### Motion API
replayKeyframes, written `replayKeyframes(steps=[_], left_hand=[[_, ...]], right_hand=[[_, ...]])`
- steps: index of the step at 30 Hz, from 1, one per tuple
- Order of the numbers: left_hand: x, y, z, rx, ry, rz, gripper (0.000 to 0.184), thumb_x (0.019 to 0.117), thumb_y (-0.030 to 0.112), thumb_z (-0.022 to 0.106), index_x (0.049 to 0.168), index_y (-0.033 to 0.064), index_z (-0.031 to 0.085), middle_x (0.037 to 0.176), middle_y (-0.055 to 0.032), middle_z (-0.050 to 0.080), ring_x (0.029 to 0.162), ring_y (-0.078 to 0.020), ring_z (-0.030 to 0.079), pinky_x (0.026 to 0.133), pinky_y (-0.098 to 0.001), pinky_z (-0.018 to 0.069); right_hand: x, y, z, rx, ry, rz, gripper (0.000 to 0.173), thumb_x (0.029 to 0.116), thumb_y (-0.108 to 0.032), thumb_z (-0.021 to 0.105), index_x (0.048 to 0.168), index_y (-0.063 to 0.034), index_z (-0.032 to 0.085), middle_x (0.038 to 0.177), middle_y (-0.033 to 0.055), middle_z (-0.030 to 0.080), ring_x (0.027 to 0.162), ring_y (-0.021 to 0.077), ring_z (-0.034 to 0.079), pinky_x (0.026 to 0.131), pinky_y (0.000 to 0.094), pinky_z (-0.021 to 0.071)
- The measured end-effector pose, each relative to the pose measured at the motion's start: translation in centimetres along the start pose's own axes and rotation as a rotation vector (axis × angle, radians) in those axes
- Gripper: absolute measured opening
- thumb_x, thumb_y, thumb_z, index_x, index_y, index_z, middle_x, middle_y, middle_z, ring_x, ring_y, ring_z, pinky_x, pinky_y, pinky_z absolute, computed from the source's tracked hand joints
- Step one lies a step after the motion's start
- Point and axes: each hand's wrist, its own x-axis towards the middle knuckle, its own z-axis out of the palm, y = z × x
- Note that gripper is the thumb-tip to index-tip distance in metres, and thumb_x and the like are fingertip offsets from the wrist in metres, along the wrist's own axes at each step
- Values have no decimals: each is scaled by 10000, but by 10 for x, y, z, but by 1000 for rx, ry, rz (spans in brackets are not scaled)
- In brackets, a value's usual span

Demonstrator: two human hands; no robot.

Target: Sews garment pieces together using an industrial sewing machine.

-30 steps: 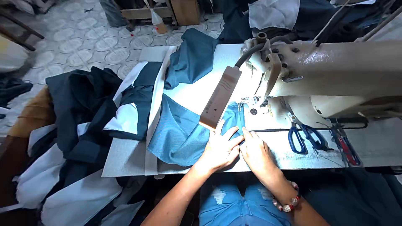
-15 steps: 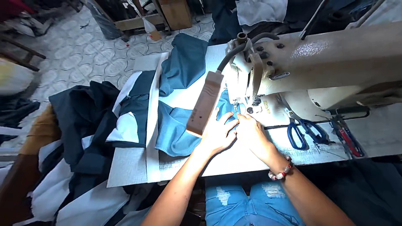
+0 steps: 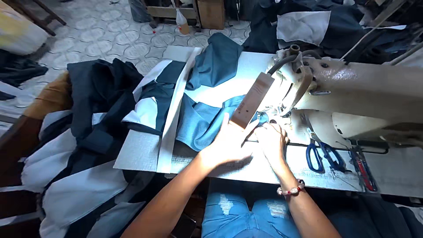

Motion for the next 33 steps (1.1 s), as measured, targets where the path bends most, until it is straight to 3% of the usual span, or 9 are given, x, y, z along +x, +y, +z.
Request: replayKeyframes(steps=[4, 7, 9, 14, 17, 21, 25, 29, 33], left_hand=[[-87, -25, -26, 340, 156, -201, 736, 721, 211, 863, 1421, 196, 637, 1626, -144, 393, 1538, -513, 156, 1110, -842, 20], [-127, -71, -23, 315, 395, -157, 186, 924, 98, 643, 995, 81, 814, 1431, -122, 624, 1483, -535, 296, 1079, -865, 13], [-138, -78, -22, 207, 577, -130, 308, 990, 176, 528, 923, 12, 779, 1146, -131, 758, 1333, -464, 547, 1090, -837, 85], [-134, -61, -46, 293, 784, -202, 300, 1032, 125, 513, 1010, -73, 737, 908, -249, 726, 936, -433, 706, 1103, -762, 224], [-107, -40, -28, 356, 782, -122, 294, 1019, 197, 554, 1172, 6, 716, 1152, -214, 714, 1225, -475, 593, 1123, -774, 177], [-31, 5, 18, 183, 429, 270, 617, 820, 299, 746, 1410, 166, 624, 1479, -148, 573, 1431, -448, 441, 1076, -822, 212], [33, -4, 43, 142, 615, 350, 315, 833, 63, 722, 1142, 107, 770, 1080, -88, 767, 1155, -347, 676, 976, -678, 419], [26, -7, 42, 158, 514, 422, 73, 825, 17, 710, 773, 69, 710, 889, -89, 744, 1148, -348, 674, 1066, -658, 399], [-13, -4, 51, 6, 201, 299, 403, 945, 360, 558, 1210, 120, 745, 1307, -132, 690, 1366, -448, 508, 1140, -699, 278]], right_hand=[[9, -6, 5, 55, 0, 100, 235, 931, -273, 745, 984, -45, 756, 990, 148, 723, 1065, 394, 612, 906, 626, 373], [9, -3, 10, 193, 46, 55, 175, 937, -133, 704, 1011, 25, 723, 923, 189, 705, 970, 377, 637, 886, 596, 430], [8, -2, 12, 380, 103, -21, 132, 940, -74, 687, 947, 57, 671, 848, 141, 640, 802, 211, 606, 764, 391, 501], [-23, 4, 2, 649, 161, -123, 203, 906, 0, 651, 1055, 117, 576, 844, 54, 605, 711, -23, 553, 677, 139, 488], [-56, -3, -12, 876, 70, 89, 369, 909, 32, 656, 1223, 95, 472, 822, 15, 646, 654, -10, 616, 621, 147, 534], [-72, -28, -34, 1611, -160, 697, 205, 1065, -31, 296, 1145, -69, 481, 692, 22, 617, 579, 111, 632, 589, 244, 555], [-73, -25, -35, 2009, -309, 805, 449, 1046, -319, 178, 1109, -100, 565, 776, 63, 686, 635, 163, 677, 591, 275, 557], [-71, 1, -45, 1933, -384, 788, 428, 1036, -266, 215, 1082, -89, 602, 817, 85, 705, 640, 165, 678, 591, 279, 556], [-68, 17, -56, 1458, -405, 715, 270, 1065, -75, 266, 1176, -71, 512, 872, 66, 685, 613, 107, 641, 554, 234, 541]])
